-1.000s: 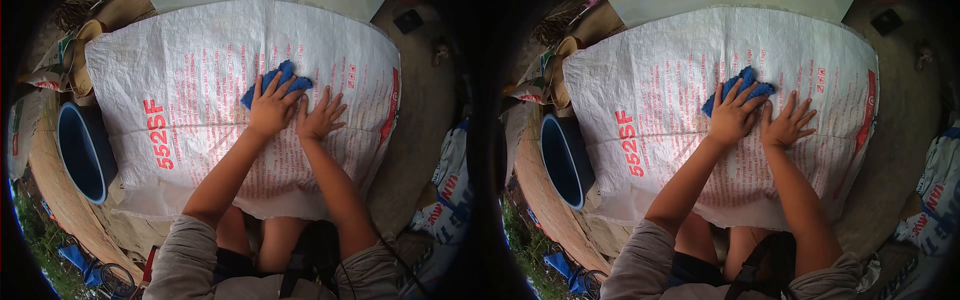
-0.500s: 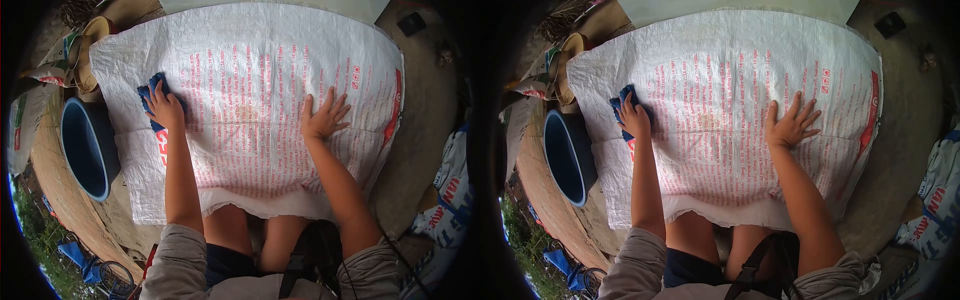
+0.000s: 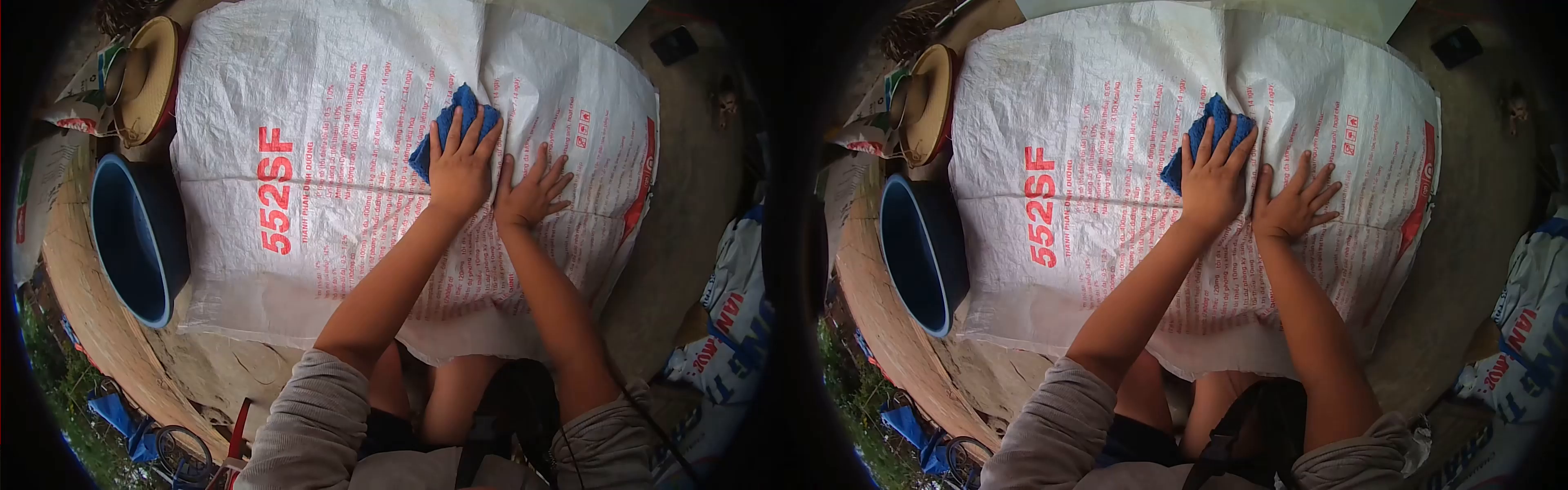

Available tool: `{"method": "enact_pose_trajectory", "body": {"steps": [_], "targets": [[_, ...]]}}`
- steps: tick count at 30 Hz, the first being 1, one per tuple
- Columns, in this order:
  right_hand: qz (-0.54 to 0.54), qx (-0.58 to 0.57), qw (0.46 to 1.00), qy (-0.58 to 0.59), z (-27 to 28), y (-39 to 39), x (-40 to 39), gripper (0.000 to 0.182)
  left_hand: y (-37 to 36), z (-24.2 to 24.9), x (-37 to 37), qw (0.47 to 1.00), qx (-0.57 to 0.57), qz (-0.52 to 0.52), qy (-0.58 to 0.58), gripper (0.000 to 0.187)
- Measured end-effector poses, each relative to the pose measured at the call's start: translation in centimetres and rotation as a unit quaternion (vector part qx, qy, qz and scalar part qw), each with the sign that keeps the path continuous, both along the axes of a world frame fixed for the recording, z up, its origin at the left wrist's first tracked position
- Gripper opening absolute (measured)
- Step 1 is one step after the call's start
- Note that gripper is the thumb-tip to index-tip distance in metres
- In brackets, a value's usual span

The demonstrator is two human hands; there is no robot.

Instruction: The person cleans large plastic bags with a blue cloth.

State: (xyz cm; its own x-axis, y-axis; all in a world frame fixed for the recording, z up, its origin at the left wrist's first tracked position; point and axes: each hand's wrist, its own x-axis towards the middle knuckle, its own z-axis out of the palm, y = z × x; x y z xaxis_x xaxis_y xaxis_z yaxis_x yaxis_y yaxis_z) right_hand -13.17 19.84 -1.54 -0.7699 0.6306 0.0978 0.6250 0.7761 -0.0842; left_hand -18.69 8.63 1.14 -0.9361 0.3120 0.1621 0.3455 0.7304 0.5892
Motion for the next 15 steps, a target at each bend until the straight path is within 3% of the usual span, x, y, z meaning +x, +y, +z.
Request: {"method": "enact_pose_trajectory", "body": {"steps": [3,7,15], "targets": [[0.003,0.005,1.0,0.003,-0.3,0.3,0.1,0.074,-2.2,0.2,-0.3,0.999,-0.023,-0.042,0.003,0.056],[0.004,0.009,1.0,-0.001,-0.2,0.3,0.1,0.075,-5.6,0.7,-0.7,0.997,-0.075,-0.008,0.015,0.051],[0.004,-0.017,1.0,0.002,-0.2,0.4,0.1,0.077,-18.1,-1.0,-2.0,0.965,-0.197,0.17,0.029,0.05]]}}
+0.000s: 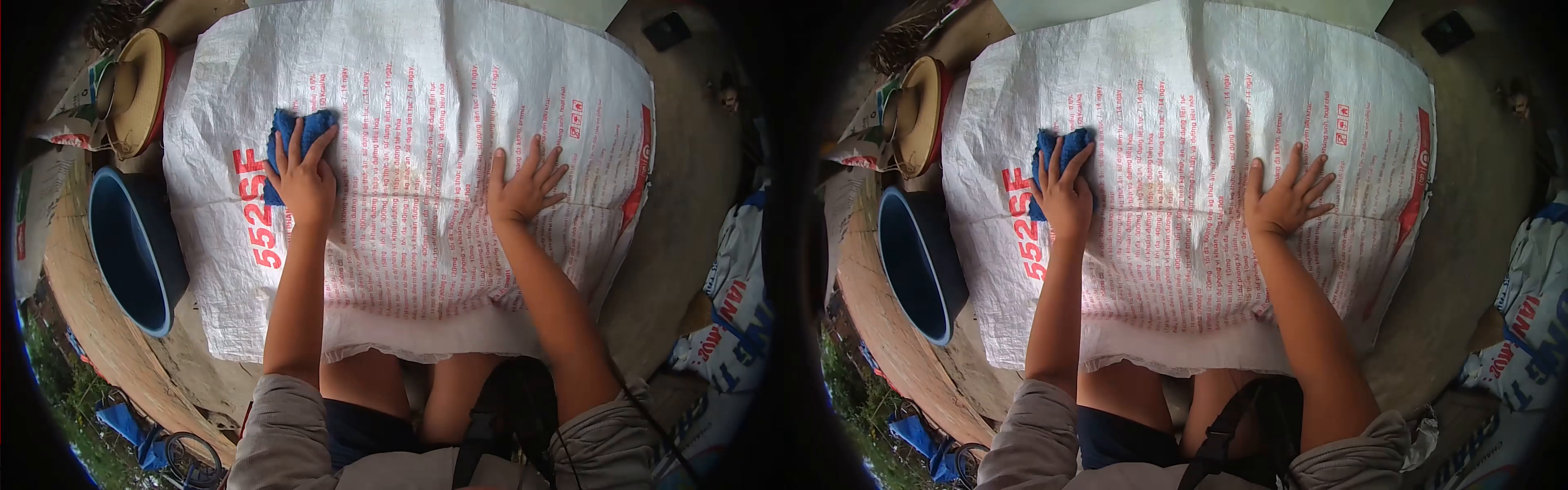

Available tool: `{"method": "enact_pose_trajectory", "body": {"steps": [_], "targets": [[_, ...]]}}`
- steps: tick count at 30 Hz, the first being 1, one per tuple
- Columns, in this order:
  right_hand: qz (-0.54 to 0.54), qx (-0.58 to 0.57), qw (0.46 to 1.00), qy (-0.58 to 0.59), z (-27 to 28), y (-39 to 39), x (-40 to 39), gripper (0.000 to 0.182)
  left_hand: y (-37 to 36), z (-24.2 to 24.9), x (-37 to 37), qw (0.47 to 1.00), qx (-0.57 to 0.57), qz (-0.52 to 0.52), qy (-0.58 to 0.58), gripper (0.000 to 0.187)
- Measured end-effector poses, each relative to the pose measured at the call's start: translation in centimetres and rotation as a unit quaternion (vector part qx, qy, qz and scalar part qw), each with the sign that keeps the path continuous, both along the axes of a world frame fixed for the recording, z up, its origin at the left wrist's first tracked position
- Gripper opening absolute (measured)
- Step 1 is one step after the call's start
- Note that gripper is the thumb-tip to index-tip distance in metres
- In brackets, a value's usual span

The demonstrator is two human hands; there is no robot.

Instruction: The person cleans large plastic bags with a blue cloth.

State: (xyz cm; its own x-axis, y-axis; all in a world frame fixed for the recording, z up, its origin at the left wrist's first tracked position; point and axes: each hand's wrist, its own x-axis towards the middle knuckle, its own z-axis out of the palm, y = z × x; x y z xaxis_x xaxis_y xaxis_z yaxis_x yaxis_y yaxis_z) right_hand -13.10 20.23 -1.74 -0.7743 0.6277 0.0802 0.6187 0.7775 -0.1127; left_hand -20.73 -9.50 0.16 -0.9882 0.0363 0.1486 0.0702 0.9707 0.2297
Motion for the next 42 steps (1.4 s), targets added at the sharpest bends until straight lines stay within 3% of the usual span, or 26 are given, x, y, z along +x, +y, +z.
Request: {"method": "enact_pose_trajectory", "body": {"steps": [4,8,10,12,15,16,18,19,24,26,28,32,37,42], "targets": [[-0.002,0.001,1.0,-0.005,-0.1,0.1,0.0,0.077,-8.6,-1.1,0.3,0.989,-0.041,0.143,0.005,0.054],[0.001,0.002,1.0,-0.004,0.1,-0.1,0.1,0.078,-10.8,-1.1,0.2,0.978,-0.01,0.206,0.039,0.054],[0.004,-0.001,1.0,-0.001,0.1,-0.1,0.0,0.078,-8.3,0.4,-0.6,0.918,0.319,0.23,0.046,0.055],[0.0,0.013,1.0,-0.017,0.1,-0.1,0.0,0.078,-0.2,4.3,-1.3,0.937,0.264,0.1,0.208,0.059],[-0.004,0.012,1.0,-0.004,0.1,-0.2,0.0,0.079,10.5,7.1,0.0,0.954,0.265,-0.135,0.048,0.07],[-0.002,0.013,1.0,-0.005,0.2,-0.2,-0.1,0.079,13.7,6.8,1.0,0.95,0.236,-0.203,-0.022,0.065],[-0.03,-0.005,0.998,-0.063,0.5,-0.1,-0.3,0.084,18.6,1.0,2.9,0.927,0.155,-0.34,-0.029,0.055],[-0.038,0.015,0.998,-0.046,0.0,0.1,-0.5,0.088,19.6,1.0,2.6,0.93,0.215,-0.296,-0.02,0.051],[-0.024,0.004,0.998,-0.054,0.6,-0.2,0.1,0.083,19.6,0.4,1.9,0.933,0.237,-0.269,-0.024,0.049],[-0.014,0.001,0.998,-0.055,0.5,-0.1,-0.1,0.08,18.7,0.1,1.3,0.932,0.252,-0.259,-0.019,0.05],[0.0,0.006,1.0,0.003,0.2,-0.2,0.0,0.075,17.0,0.4,0.0,0.967,0.169,-0.193,0.013,0.05],[0.006,0.016,1.0,0.008,-0.2,0.1,0.1,0.077,11.8,0.1,-2.8,0.985,0.098,-0.138,0.014,0.056],[0.002,-0.003,1.0,0.017,0.0,0.1,0.1,0.077,-1.4,-2.3,-6.4,0.999,-0.036,-0.005,0.029,0.054],[0.0,-0.011,1.0,0.017,0.0,0.1,0.2,0.077,-13.3,-2.6,-4.3,0.985,-0.141,0.086,0.054,0.055]]}}
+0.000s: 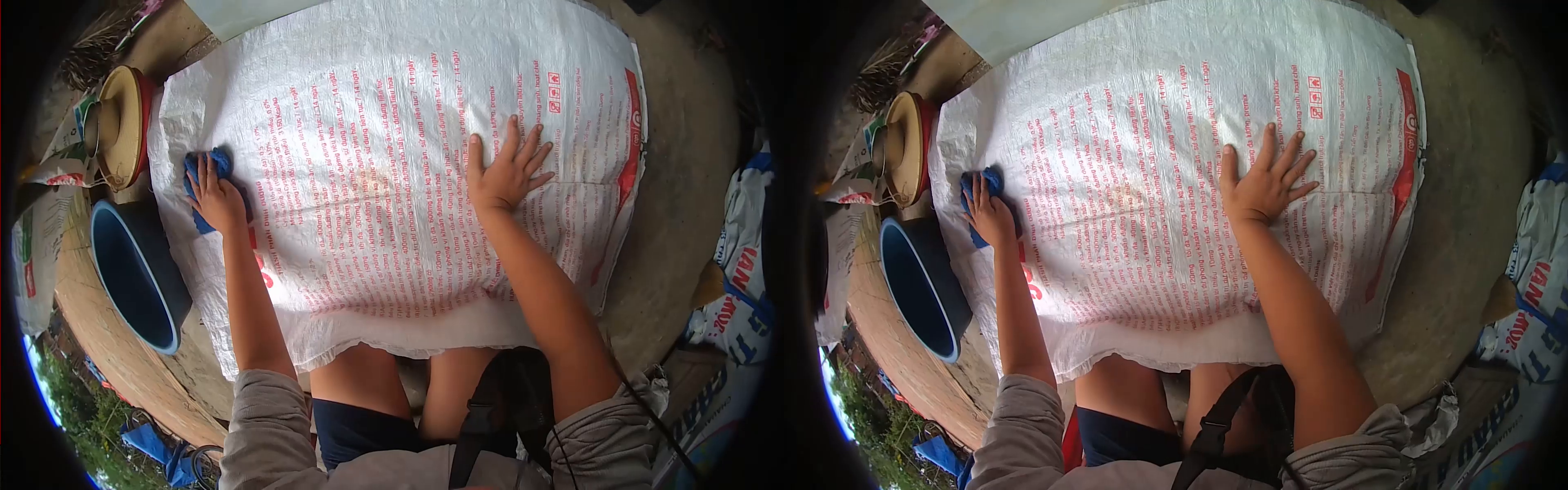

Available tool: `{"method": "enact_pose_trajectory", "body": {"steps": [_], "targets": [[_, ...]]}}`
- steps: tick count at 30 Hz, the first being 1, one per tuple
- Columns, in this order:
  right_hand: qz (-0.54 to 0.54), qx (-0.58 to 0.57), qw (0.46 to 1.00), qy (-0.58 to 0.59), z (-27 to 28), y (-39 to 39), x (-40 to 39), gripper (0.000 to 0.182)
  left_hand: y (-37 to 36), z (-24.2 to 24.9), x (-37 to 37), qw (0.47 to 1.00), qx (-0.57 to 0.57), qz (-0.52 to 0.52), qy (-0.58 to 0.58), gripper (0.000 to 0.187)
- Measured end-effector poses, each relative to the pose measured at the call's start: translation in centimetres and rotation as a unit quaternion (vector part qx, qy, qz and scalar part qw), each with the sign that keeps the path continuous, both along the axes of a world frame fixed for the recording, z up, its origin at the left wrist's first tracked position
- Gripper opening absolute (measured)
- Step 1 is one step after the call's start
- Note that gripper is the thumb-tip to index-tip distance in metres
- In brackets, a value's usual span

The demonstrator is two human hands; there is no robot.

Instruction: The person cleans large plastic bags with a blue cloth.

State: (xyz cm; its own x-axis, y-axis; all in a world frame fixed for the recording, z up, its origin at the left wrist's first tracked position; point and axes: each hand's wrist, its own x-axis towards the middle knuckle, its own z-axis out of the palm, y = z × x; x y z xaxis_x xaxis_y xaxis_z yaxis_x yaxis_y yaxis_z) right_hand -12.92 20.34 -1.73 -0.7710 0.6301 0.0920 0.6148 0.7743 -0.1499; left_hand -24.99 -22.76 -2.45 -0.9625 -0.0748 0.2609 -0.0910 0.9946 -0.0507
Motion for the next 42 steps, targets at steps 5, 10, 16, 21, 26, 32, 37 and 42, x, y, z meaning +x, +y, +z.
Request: {"method": "enact_pose_trajectory", "body": {"steps": [5,10,16,21,26,32,37,42], "targets": [[-0.004,0.003,1.0,0.002,0.0,-0.1,-0.2,0.076,1.2,-0.1,1.1,0.978,0.173,-0.008,0.119,0.056],[0.0,0.005,1.0,0.004,0.1,-0.2,0.0,0.077,20.0,5.7,3.3,0.91,0.337,-0.24,0.017,0.065],[0.001,0.031,0.999,-0.031,-0.3,0.3,0.0,0.073,32.0,3.2,6.7,0.884,0.247,-0.389,-0.075,0.05],[0.005,0.008,1.0,0.006,0.1,-0.1,0.0,0.068,29.3,3.1,5.8,0.897,0.255,-0.354,-0.079,0.051],[0.003,0.007,1.0,0.005,-0.1,0.0,0.1,0.068,19.4,2.4,3.0,0.966,0.165,-0.195,-0.047,0.056],[0.014,0.022,1.0,-0.006,0.1,-0.2,0.0,0.06,0.4,-0.4,1.5,0.995,0.086,0.046,0.014,0.056],[0.012,0.027,1.0,-0.005,0.3,-0.2,-0.1,0.059,-0.2,0.1,0.7,0.971,0.216,0.078,0.069,0.055],[0.01,0.01,1.0,-0.006,0.5,-0.3,-0.1,0.059,21.0,6.3,2.7,0.926,0.324,-0.193,-0.004,0.054]]}}
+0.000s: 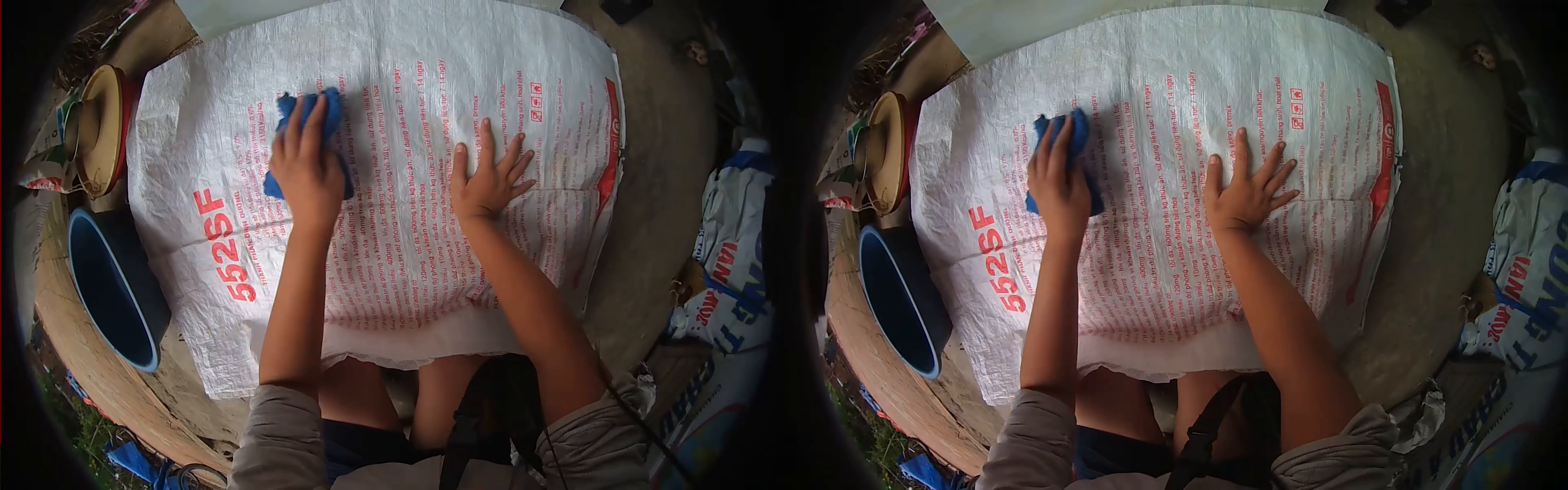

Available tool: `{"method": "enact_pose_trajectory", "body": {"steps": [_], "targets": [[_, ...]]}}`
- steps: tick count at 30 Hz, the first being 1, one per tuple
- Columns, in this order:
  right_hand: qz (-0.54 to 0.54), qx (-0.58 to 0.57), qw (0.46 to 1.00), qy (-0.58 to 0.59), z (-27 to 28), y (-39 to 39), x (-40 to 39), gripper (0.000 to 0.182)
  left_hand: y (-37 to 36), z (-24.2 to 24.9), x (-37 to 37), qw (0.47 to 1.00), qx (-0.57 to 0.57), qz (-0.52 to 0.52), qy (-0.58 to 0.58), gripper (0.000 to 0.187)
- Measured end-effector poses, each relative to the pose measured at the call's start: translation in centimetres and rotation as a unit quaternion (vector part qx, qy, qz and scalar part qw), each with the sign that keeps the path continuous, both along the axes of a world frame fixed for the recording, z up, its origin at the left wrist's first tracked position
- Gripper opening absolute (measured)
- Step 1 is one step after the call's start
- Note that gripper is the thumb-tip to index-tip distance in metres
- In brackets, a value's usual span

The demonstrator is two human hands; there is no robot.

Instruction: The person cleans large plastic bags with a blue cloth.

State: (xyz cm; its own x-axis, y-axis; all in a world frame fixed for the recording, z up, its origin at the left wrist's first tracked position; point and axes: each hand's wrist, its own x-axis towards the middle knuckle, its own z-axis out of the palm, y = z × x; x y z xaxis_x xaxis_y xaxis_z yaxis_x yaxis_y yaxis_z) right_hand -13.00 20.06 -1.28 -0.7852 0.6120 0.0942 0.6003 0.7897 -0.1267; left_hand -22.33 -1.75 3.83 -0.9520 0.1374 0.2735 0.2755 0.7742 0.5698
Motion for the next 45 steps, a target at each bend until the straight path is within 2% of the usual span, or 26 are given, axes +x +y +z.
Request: {"method": "enact_pose_trajectory", "body": {"steps": [1,3,6,10,14,18,20,22,23,24,25,26,28,29,31,32,33,40,45], "targets": [[-0.001,-0.002,1.0,0.001,0.2,-0.1,0.0,0.059,3.7,-0.3,1.2,0.995,-0.006,-0.09,-0.048,0.053],[-0.006,-0.003,1.0,-0.005,0.0,0.1,0.1,0.059,8.9,-2.1,3.3,0.967,-0.093,-0.235,-0.006,0.048],[-0.01,-0.002,1.0,-0.006,0.1,0.0,-0.1,0.06,10.5,-2.6,1.8,0.969,-0.046,-0.242,-0.008,0.041],[-0.006,-0.015,1.0,0.002,0.3,-0.2,-0.1,0.061,8.7,-2.5,1.4,0.971,-0.049,-0.234,-0.019,0.043],[-0.007,-0.002,1.0,-0.007,0.1,0.0,-0.1,0.063,3.6,-2.4,0.5,0.987,-0.128,-0.102,-0.004,0.044],[-0.003,-0.01,1.0,0.003,0.0,0.0,0.0,0.062,-6.2,-4.6,-1.4,0.972,-0.204,0.12,-0.012,0.047],[-0.003,-0.013,1.0,0.013,0.1,-0.1,-0.1,0.062,-11.0,-5.8,-2.2,0.952,-0.212,0.22,-0.022,0.045],[-0.002,-0.004,1.0,0.003,0.2,-0.1,-0.1,0.063,-13.7,-5.5,-3.2,0.942,-0.18,0.274,-0.068,0.042],[-0.002,-0.004,1.0,0.002,0.1,-0.1,-0.1,0.063,-14.8,-5.6,-3.6,0.955,-0.146,0.257,-0.023,0.04],[-0.004,-0.005,1.0,-0.001,0.2,-0.1,-0.1,0.063,-13.9,-4.9,-3.9,0.955,-0.147,0.257,-0.026,0.04],[-0.006,-0.007,1.0,-0.004,0.2,-0.1,-0.1,0.063,-11.8,-3.3,-4.3,0.976,-0.012,0.214,0.032,0.041],[-0.005,-0.007,1.0,-0.007,0.1,-0.1,0.0,0.063,-9.3,-1.5,-4.3,0.974,0.123,0.166,0.088,0.042],[-0.003,-0.008,1.0,0.002,0.1,-0.1,0.0,0.064,-3.3,0.8,-3.2,0.992,0.013,0.073,0.103,0.045],[-0.002,-0.008,1.0,0.002,0.1,0.0,0.0,0.064,-0.3,1.4,-2.0,1.0,-0.004,0.012,0.024,0.047],[-0.004,-0.007,1.0,0.001,0.0,-0.1,0.0,0.064,5.2,-0.4,0.8,0.989,-0.042,-0.139,-0.042,0.05],[-0.004,-0.007,1.0,0.001,0.0,-0.1,0.0,0.064,7.4,-2.7,2.5,0.977,-0.083,-0.194,-0.023,0.051],[-0.005,-0.008,1.0,0.001,0.0,-0.1,0.0,0.064,8.6,-2.6,3.4,0.969,-0.132,-0.209,-0.021,0.049],[0.004,0.001,1.0,0.011,-0.2,0.0,0.1,0.064,6.3,-2.6,2.7,0.982,-0.094,-0.162,-0.01,0.041],[0.001,0.003,1.0,0.005,-0.5,0.2,0.1,0.066,-4.4,-3.1,1.9,0.98,-0.196,0.025,-0.032,0.042]]}}
